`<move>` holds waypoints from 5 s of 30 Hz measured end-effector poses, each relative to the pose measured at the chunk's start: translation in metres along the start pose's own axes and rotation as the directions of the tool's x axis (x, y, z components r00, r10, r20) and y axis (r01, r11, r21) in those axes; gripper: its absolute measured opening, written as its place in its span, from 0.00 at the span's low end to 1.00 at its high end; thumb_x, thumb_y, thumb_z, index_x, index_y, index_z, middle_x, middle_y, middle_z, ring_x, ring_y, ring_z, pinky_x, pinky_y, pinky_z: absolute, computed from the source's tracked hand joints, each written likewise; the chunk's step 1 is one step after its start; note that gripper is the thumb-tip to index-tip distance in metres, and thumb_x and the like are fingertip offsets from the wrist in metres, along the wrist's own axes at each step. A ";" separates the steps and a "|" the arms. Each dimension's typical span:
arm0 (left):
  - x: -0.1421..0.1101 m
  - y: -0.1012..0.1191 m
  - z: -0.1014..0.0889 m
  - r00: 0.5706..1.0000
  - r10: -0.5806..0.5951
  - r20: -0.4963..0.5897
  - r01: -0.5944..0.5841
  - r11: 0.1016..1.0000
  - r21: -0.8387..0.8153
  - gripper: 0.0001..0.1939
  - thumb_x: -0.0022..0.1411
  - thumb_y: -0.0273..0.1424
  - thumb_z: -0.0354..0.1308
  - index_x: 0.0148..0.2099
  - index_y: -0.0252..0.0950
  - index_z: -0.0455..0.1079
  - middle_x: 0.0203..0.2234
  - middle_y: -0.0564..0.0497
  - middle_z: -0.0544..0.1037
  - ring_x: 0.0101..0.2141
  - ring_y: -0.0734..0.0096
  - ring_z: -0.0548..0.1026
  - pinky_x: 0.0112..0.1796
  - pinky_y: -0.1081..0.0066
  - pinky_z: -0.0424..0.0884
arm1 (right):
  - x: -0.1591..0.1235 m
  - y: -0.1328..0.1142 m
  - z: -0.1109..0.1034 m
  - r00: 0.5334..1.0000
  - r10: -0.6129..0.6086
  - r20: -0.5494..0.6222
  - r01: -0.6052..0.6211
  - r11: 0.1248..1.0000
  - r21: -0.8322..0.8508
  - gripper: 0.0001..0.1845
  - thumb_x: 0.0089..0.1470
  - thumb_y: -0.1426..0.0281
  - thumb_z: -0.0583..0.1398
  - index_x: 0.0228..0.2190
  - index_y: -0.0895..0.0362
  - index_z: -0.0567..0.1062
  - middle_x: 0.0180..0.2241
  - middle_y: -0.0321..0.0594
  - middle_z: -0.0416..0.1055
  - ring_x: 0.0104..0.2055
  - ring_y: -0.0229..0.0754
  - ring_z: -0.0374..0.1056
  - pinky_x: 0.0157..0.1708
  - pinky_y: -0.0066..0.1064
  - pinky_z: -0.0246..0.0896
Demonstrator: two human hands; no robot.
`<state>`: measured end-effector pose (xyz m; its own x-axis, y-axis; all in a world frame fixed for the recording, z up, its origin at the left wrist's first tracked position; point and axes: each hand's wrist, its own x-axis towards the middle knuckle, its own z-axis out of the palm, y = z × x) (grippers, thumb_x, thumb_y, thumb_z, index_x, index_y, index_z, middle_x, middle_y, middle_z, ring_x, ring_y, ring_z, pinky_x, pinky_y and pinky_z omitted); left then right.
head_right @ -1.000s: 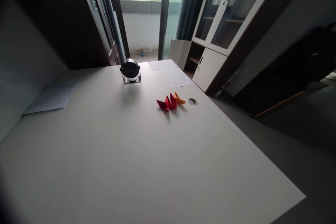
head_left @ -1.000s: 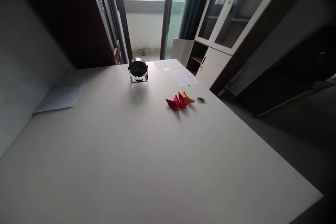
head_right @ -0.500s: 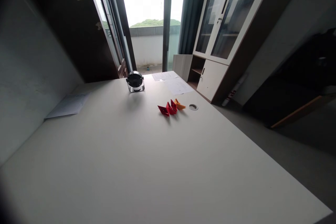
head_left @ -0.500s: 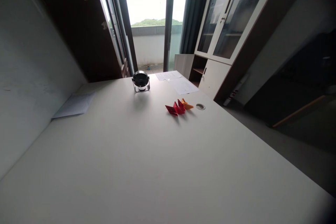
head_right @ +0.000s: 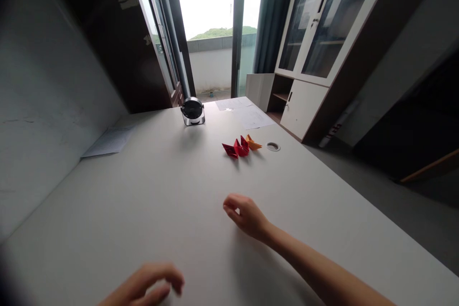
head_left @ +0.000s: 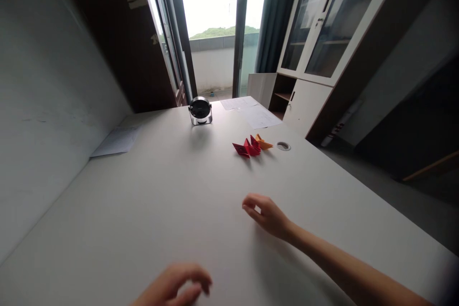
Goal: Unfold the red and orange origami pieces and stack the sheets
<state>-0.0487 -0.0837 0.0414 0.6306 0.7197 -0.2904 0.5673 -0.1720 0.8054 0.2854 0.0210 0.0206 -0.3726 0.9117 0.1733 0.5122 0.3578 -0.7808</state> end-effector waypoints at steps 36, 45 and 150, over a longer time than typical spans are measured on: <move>0.126 -0.011 -0.021 0.867 0.372 -0.333 -0.103 0.786 0.609 0.12 0.61 0.24 0.54 0.46 0.40 0.71 0.42 0.46 0.73 0.44 0.61 0.70 0.48 0.61 0.68 | 0.008 0.019 0.026 0.955 -0.296 -0.016 0.277 0.910 -0.309 0.09 0.57 0.76 0.57 0.36 0.53 0.75 0.46 0.43 0.74 0.51 0.46 0.67 0.53 0.40 0.63; 0.112 -0.040 -0.028 0.830 0.364 -0.422 -0.111 0.851 0.514 0.18 0.58 0.23 0.56 0.50 0.45 0.72 0.52 0.46 0.74 0.53 0.58 0.71 0.54 0.59 0.70 | 0.003 0.025 0.032 0.975 -0.220 0.042 0.222 0.925 -0.308 0.17 0.48 0.77 0.61 0.40 0.51 0.76 0.54 0.42 0.71 0.59 0.50 0.64 0.59 0.44 0.59; 0.184 -0.057 -0.077 0.595 0.333 -0.731 -0.066 0.927 0.368 0.06 0.65 0.31 0.55 0.36 0.38 0.72 0.42 0.46 0.75 0.44 0.61 0.72 0.48 0.60 0.70 | 0.106 0.042 0.057 0.912 -0.379 -0.154 0.331 0.906 -0.264 0.10 0.66 0.69 0.54 0.36 0.53 0.76 0.38 0.43 0.72 0.42 0.44 0.65 0.45 0.35 0.64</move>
<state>-0.0062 0.1104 -0.0183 0.1768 0.8630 0.4732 0.6793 -0.4549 0.5758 0.2237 0.1210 -0.0278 -0.4146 0.7275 0.5467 0.5445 0.6796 -0.4915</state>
